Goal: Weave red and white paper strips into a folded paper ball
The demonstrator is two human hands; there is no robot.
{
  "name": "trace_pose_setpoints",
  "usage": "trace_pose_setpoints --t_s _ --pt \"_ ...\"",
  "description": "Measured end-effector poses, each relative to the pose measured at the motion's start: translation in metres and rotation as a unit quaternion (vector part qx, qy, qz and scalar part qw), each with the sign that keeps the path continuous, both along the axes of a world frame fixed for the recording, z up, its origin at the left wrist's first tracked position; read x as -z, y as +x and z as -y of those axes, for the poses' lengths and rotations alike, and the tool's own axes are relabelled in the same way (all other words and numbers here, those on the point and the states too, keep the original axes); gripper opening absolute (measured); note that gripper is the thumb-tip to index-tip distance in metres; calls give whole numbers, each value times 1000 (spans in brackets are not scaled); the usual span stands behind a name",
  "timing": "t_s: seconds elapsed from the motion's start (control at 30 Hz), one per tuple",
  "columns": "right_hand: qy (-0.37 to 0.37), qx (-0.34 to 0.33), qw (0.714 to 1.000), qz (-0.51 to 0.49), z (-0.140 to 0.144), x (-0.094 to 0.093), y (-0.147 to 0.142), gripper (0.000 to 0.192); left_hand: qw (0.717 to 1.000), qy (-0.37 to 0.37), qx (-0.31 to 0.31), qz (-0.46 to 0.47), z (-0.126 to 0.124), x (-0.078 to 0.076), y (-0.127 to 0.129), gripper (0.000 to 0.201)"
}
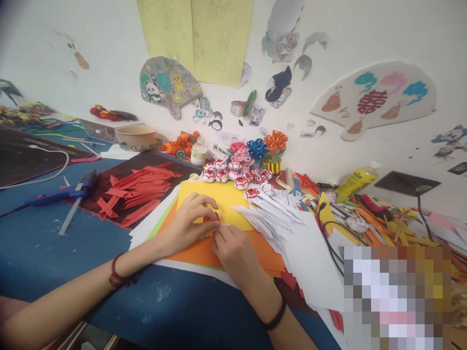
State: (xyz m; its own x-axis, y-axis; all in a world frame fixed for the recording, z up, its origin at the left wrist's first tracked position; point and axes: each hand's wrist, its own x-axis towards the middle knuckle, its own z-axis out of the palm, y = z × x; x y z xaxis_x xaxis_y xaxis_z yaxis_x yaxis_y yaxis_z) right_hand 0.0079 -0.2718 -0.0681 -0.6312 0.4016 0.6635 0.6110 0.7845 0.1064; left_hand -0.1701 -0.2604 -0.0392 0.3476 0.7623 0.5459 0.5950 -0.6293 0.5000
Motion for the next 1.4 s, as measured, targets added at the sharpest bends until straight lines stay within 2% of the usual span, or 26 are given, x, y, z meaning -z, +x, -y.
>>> trace_pose_setpoints --t_s 0.2,0.93,1.07,1.13,1.3,1.4 --pt "1 -25 1000 14 -2 0 0 26 998 -58 -1 9 0 -4 1 13" --pt "-23 -38 999 -9 1 -2 -1 28 998 -62 -13 21 -1 -1 2 16" --pt "-61 -19 998 -3 -2 -7 9 24 997 -74 0 17 -4 -5 -3 14" --pt "-88 -9 996 0 -6 -11 17 28 996 -85 15 34 -7 -8 -8 14" --pt "-150 83 985 -12 -14 -15 27 33 987 -104 83 91 -12 -13 -17 16" --pt "-170 101 980 -19 -16 -13 27 29 980 -123 113 107 -12 -12 -17 16"
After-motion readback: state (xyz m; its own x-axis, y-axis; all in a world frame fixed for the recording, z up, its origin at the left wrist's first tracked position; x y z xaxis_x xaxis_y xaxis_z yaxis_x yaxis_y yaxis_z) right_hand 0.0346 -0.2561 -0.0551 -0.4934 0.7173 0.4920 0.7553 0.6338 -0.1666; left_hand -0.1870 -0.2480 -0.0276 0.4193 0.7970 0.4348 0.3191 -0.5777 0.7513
